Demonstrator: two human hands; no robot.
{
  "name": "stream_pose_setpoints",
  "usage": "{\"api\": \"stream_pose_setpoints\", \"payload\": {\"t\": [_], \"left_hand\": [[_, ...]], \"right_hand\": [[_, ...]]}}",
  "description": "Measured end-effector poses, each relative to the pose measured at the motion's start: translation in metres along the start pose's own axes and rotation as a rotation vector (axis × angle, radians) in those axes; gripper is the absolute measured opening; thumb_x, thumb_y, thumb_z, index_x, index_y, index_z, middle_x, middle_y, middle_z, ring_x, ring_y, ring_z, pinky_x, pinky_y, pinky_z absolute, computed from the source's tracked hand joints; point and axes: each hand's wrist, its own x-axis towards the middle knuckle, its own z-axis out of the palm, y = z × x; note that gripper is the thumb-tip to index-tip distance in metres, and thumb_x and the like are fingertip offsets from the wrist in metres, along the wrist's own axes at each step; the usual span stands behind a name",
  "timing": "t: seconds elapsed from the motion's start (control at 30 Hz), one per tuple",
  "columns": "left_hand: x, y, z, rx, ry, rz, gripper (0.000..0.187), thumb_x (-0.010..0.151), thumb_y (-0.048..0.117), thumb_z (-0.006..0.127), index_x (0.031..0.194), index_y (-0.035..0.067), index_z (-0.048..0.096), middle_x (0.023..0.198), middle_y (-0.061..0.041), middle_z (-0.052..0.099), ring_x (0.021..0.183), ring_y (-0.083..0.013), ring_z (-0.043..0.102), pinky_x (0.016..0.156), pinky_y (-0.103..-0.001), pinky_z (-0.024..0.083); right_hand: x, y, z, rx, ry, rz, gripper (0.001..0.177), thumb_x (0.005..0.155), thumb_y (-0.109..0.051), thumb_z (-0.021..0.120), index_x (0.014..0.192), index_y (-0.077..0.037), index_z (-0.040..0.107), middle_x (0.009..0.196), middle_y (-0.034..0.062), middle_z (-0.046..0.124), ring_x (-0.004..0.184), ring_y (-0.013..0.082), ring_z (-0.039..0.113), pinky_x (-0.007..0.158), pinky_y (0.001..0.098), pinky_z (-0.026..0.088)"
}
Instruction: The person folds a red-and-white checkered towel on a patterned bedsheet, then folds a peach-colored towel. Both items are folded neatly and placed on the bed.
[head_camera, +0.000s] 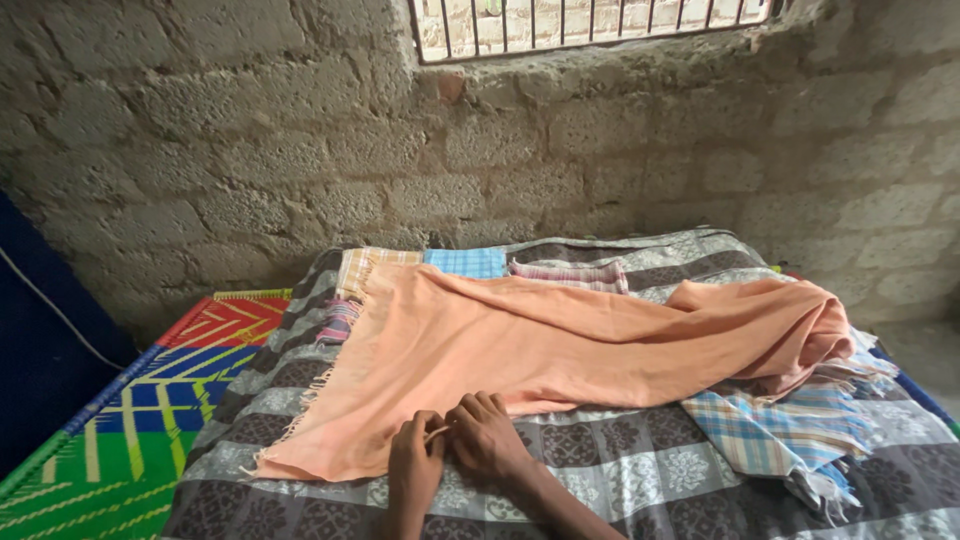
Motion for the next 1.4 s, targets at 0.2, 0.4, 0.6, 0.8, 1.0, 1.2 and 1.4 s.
{"api": "stream_pose_setpoints", "payload": {"t": [0.2,0.4,0.6,0.8,1.0,1.2,1.4], "left_hand": [[0.004,-0.005,-0.002,-0.037,0.001,-0.039,0.009,0.081,0.002,0.070,0.089,0.006,0.067,0.086,-0.011,0.075,0.082,-0.0303,0.072,0.073,-0.040,0.056],[0.003,-0.008,-0.001,-0.014,0.080,-0.065,0.012,0.078,-0.002,0.067,0.088,0.005,0.069,0.085,-0.012,0.075,0.081,-0.0310,0.071,0.074,-0.041,0.055],[0.002,-0.015,0.001,-0.112,0.173,-0.165,0.012,0.081,-0.001,0.065,0.092,0.003,0.066,0.085,-0.013,0.073,0.078,-0.0290,0.074,0.072,-0.040,0.056],[0.002,-0.018,0.003,-0.101,0.188,-0.157,0.011,0.081,0.003,0.069,0.092,0.003,0.065,0.083,-0.014,0.073,0.078,-0.0297,0.074,0.072,-0.040,0.055],[0.000,-0.014,0.003,-0.087,0.194,-0.187,0.013,0.085,0.011,0.072,0.093,0.004,0.063,0.082,-0.014,0.073,0.079,-0.0324,0.073,0.071,-0.042,0.054],[0.002,0.009,-0.004,0.094,0.171,-0.009,0.012,0.087,0.015,0.072,0.092,0.007,0.063,0.085,-0.011,0.071,0.083,-0.0335,0.069,0.074,-0.045,0.051],[-0.001,0.049,-0.013,0.300,0.050,0.260,0.038,0.071,0.021,0.077,0.105,0.006,0.068,0.098,-0.011,0.070,0.097,-0.0326,0.065,0.086,-0.051,0.045]], "right_hand": [[-0.003,-0.003,-0.019,-0.052,-0.083,0.014,0.015,0.075,-0.013,0.069,0.087,-0.009,0.060,0.092,0.0072,0.059,0.089,0.0306,0.055,0.081,0.0450,0.040],[-0.004,-0.004,-0.013,-0.074,-0.216,-0.031,0.016,0.078,-0.014,0.070,0.090,-0.009,0.061,0.090,0.0080,0.059,0.083,0.0303,0.055,0.076,0.0449,0.040],[-0.011,0.006,-0.014,-0.152,-0.148,0.156,0.025,0.074,-0.016,0.070,0.093,-0.006,0.056,0.088,0.0091,0.059,0.088,0.0334,0.057,0.078,0.0469,0.042],[-0.020,0.034,-0.028,-0.286,-0.006,0.181,0.028,0.070,-0.015,0.071,0.093,-0.006,0.056,0.090,0.0136,0.061,0.092,0.0379,0.057,0.080,0.0496,0.044],[-0.022,0.053,-0.044,-0.002,0.110,0.358,0.019,0.083,-0.016,0.074,0.092,-0.008,0.060,0.085,0.0096,0.063,0.084,0.0317,0.060,0.076,0.0463,0.045],[-0.019,0.058,-0.057,-0.127,0.157,0.239,0.027,0.077,-0.019,0.079,0.088,-0.007,0.057,0.080,0.0120,0.059,0.079,0.0337,0.057,0.071,0.0471,0.040],[-0.037,0.065,-0.061,0.038,-0.176,0.395,0.014,0.086,-0.013,0.070,0.089,-0.005,0.059,0.082,0.0159,0.065,0.079,0.0373,0.063,0.071,0.0483,0.047]]}}
